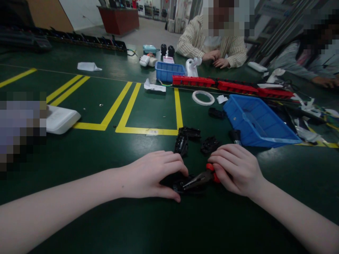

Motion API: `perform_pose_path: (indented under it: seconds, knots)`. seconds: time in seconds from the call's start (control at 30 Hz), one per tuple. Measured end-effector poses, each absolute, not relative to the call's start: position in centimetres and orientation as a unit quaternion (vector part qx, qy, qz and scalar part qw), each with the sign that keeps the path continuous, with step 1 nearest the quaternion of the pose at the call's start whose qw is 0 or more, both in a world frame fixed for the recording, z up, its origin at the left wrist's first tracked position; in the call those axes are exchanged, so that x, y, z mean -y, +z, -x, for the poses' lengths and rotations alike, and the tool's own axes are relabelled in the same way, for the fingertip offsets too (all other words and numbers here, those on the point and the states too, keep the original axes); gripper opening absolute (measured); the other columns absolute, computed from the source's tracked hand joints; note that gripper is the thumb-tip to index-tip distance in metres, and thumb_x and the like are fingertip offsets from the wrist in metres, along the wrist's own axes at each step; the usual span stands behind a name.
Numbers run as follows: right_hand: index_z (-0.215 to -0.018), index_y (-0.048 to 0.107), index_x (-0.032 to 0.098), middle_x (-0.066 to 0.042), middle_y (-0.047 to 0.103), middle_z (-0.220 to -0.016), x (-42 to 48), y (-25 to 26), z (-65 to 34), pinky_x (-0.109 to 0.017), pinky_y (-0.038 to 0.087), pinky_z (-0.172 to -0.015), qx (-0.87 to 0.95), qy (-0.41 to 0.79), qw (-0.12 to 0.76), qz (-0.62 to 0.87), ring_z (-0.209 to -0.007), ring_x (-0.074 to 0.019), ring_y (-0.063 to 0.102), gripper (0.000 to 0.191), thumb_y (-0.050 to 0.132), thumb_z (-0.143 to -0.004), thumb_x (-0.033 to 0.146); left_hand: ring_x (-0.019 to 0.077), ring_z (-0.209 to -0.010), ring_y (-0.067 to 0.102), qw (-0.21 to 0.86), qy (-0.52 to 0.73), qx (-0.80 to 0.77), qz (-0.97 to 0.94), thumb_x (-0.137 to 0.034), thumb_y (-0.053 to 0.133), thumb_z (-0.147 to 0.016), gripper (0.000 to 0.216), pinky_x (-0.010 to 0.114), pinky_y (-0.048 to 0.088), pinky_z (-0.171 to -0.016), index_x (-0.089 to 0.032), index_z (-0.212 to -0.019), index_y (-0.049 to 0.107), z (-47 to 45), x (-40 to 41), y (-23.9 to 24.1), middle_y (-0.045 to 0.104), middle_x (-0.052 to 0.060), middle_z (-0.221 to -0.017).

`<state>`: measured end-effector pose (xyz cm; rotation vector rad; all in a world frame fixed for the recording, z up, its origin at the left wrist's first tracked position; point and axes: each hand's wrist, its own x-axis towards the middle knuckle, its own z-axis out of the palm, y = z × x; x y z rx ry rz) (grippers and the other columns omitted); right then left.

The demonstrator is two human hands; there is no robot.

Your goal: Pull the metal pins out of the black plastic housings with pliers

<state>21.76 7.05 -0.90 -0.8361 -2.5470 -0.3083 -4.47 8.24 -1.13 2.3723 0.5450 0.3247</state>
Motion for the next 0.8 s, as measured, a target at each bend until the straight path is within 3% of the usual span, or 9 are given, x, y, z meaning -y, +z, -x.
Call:
perform_pose_path:
  seconds: [0.33,0.8]
  knots:
    - [-0.084,0.06,0.018,-0.004,0.07,-0.081,-7.63,-1.47,-22.64,-0.038,0.041,-0.074,0.91,-0.088,0.231,0.332,-0.077,-0.0179,0.06,0.012,0.048,-0.084,0.015,0.0177,-0.093,0.056,0.323,0.12,-0.203,-0.916,-0.036,0.072,-0.078,0.04,0.027,0.043,-0.076,-0.017,-0.108,0.056,4.57,-8.21,-1.16,0.058,0.004,-0.106]
    - [-0.083,0.059,0.018,-0.004,0.07,-0.079,-7.09,-1.41,-22.2,-0.037,0.04,-0.07,0.914,-0.084,0.237,0.32,-0.075,-0.0181,0.06,0.01,0.049,-0.084,0.014,0.0172,-0.093,0.056,0.321,0.131,-0.191,-0.918,-0.035,0.069,-0.081,0.035,0.027,0.045,-0.077,-0.016,-0.11,0.059,4.54,-8.26,-1.19,0.06,0.004,-0.108]
